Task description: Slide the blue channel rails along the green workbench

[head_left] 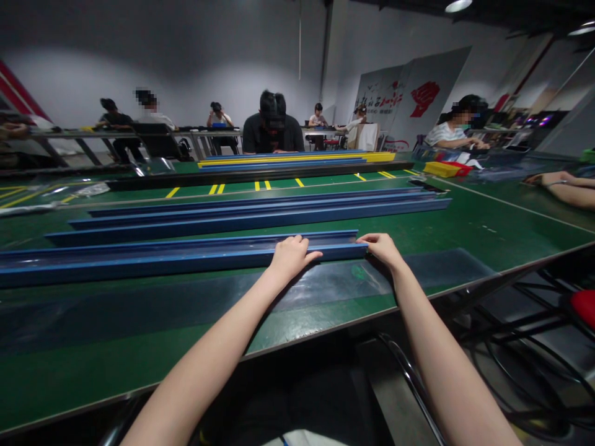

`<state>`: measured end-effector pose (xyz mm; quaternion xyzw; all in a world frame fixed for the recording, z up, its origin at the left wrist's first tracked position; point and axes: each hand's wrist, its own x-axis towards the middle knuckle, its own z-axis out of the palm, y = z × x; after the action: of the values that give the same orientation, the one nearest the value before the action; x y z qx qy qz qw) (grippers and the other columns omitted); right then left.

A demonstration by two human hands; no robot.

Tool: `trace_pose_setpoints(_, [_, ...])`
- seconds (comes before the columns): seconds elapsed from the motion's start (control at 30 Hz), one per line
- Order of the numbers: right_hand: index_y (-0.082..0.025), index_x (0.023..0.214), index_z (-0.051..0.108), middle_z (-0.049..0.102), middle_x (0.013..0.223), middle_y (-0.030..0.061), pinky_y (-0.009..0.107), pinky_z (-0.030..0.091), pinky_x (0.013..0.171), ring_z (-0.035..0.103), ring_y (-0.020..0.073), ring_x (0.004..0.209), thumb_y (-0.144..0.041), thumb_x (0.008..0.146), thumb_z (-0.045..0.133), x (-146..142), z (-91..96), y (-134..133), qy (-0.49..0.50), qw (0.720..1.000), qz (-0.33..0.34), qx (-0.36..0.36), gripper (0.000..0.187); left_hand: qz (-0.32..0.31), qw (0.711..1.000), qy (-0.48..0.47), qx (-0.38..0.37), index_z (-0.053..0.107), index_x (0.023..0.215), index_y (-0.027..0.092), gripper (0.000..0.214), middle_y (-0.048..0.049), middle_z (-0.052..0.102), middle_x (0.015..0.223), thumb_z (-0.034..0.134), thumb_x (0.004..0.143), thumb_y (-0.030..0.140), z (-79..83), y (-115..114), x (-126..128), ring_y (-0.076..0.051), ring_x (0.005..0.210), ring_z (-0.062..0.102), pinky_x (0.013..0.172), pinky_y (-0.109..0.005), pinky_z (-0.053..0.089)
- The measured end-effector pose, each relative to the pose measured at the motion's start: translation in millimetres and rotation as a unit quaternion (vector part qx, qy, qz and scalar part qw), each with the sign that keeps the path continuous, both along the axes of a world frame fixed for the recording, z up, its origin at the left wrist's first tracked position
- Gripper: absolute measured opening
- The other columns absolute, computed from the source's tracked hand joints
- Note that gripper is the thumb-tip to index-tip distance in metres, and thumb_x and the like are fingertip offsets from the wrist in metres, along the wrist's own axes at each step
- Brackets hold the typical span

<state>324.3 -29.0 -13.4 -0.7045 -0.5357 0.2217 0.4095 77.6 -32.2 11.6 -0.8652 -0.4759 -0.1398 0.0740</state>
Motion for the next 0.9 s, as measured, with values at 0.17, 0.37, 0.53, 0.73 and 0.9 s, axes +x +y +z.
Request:
trace_pose_setpoints(0.17, [-0.013, 0.069, 0.070, 0.065, 0.060, 0.0041, 0.019, 0.038, 0.045, 0.050, 0.0096, 0.050, -0.025, 0.060, 0.057, 0.8, 0.1, 0.1, -0.009, 1.000, 0.002, 0.000, 0.020, -0.004, 1.000, 0.013, -0.001, 0.062, 0.082, 0.012, 0.047, -0.0109, 0.062, 0.084, 0.038, 0.085, 0.053, -4.2, 1.7, 0.3, -0.022, 0.085, 0.058, 0.066, -0.027, 0.043])
trace_pose_setpoints(0.37, [-0.012, 0.069, 0.070, 0.065, 0.062, 0.0052, 0.020, 0.037, 0.048, 0.053, 0.0115, 0.054, -0.029, 0.059, 0.057, 4.2, -3.3, 2.1, -0.017, 1.000, 0.014, 0.004, 0.024, -0.041, 0.999, -0.004, 0.026, 0.061, 0.082, 0.014, 0.041, -0.0082, 0.061, 0.090, 0.040, 0.087, 0.048, -8.2, 1.7, -1.3, -0.019, 0.089, 0.055, 0.065, -0.024, 0.042])
trace_pose_setpoints(0.53, [-0.012, 0.068, 0.070, 0.066, 0.064, 0.0054, 0.020, 0.039, 0.051, 0.054, 0.0121, 0.057, -0.029, 0.059, 0.056, 4.8, -3.8, 2.5, -0.019, 1.000, 0.017, 0.009, 0.023, -0.052, 0.998, -0.014, 0.035, 0.060, 0.081, 0.014, 0.038, -0.0074, 0.060, 0.095, 0.041, 0.087, 0.046, -8.2, 1.2, -2.2, -0.017, 0.093, 0.053, 0.064, -0.023, 0.043])
trace_pose_setpoints(0.73, [-0.013, 0.068, 0.070, 0.065, 0.061, 0.0044, 0.019, 0.037, 0.045, 0.052, 0.0110, 0.053, -0.029, 0.058, 0.056, 1.4, -1.6, 0.4, -0.007, 1.000, 0.003, 0.003, 0.023, -0.049, 0.998, -0.016, 0.027, 0.060, 0.081, 0.013, 0.038, -0.0084, 0.060, 0.095, 0.042, 0.086, 0.046, -6.6, 1.1, -1.7, -0.018, 0.094, 0.053, 0.065, -0.024, 0.044])
trace_pose_setpoints(0.9, [-0.013, 0.067, 0.070, 0.064, 0.059, 0.0038, 0.019, 0.037, 0.044, 0.051, 0.0109, 0.051, -0.028, 0.058, 0.057, 0.3, -0.7, -0.4, -0.007, 1.000, 0.005, 0.010, 0.022, -0.051, 0.998, -0.015, 0.016, 0.060, 0.081, 0.013, 0.037, -0.0094, 0.061, 0.090, 0.043, 0.086, 0.045, -5.7, 1.3, -1.0, -0.020, 0.092, 0.054, 0.067, -0.026, 0.044])
